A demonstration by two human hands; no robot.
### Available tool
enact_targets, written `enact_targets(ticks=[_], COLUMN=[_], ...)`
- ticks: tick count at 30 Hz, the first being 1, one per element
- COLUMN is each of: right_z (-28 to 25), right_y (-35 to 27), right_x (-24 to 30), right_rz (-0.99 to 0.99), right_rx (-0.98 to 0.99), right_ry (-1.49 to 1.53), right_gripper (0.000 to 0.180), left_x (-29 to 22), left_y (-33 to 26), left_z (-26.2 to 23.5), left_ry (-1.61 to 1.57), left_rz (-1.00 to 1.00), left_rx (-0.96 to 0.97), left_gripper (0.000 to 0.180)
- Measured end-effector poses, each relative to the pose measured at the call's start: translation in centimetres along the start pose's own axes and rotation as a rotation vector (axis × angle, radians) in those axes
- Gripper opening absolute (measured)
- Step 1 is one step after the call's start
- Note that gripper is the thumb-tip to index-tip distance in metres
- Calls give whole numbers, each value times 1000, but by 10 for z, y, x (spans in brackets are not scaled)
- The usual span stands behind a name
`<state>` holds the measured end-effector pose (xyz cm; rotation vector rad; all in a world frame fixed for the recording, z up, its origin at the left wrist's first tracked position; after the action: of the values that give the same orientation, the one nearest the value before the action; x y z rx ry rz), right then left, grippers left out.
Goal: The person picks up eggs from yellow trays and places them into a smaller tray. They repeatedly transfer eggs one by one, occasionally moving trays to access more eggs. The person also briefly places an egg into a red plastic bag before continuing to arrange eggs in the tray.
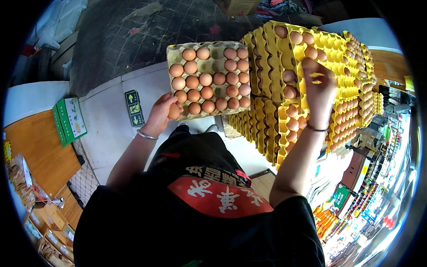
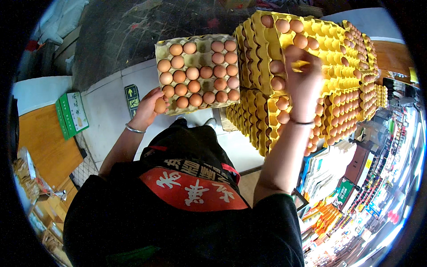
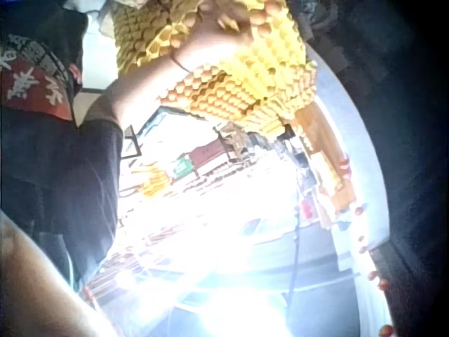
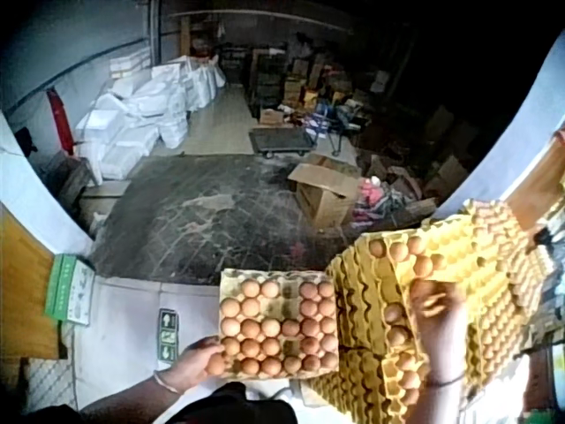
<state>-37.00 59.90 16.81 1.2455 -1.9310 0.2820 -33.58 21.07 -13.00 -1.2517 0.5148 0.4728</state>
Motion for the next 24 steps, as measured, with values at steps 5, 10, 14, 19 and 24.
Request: enact_targets(ticks=[5, 10, 14, 19, 24], right_z=[173, 235, 234, 119, 18], right_y=[-65, -80, -80, -3, 96], right_x=[-21, -30, -31, 8, -41], right_rz=[-116, -258, -299, -339, -77], right_rx=[270, 320, 290, -111, -349], right_ry=[88, -273, -345, 0, -612], right_gripper=[30, 32, 31, 22, 51], left_x=[-2, 0, -3, -6, -2], left_y=[3, 1, 1, -4, 5], left_z=[2, -1, 4, 7, 5], left_ry=[4, 4, 4, 30, -1], left_rz=[18, 9, 20, 31, 12], left_rx=[37, -3, 26, 51, 71], left_gripper=[38, 42, 43, 37, 35])
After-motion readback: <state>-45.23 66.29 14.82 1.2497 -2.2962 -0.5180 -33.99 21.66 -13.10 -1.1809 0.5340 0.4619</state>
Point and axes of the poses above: each hand's wrist, its own y-axis towards the middle knuckle, its own z-axis out of the palm, x = y × z, the point moved 10 cm from there along y, towards the middle knuckle, and after that the axes turned 11 degrees about y, right-handed, at the moved point
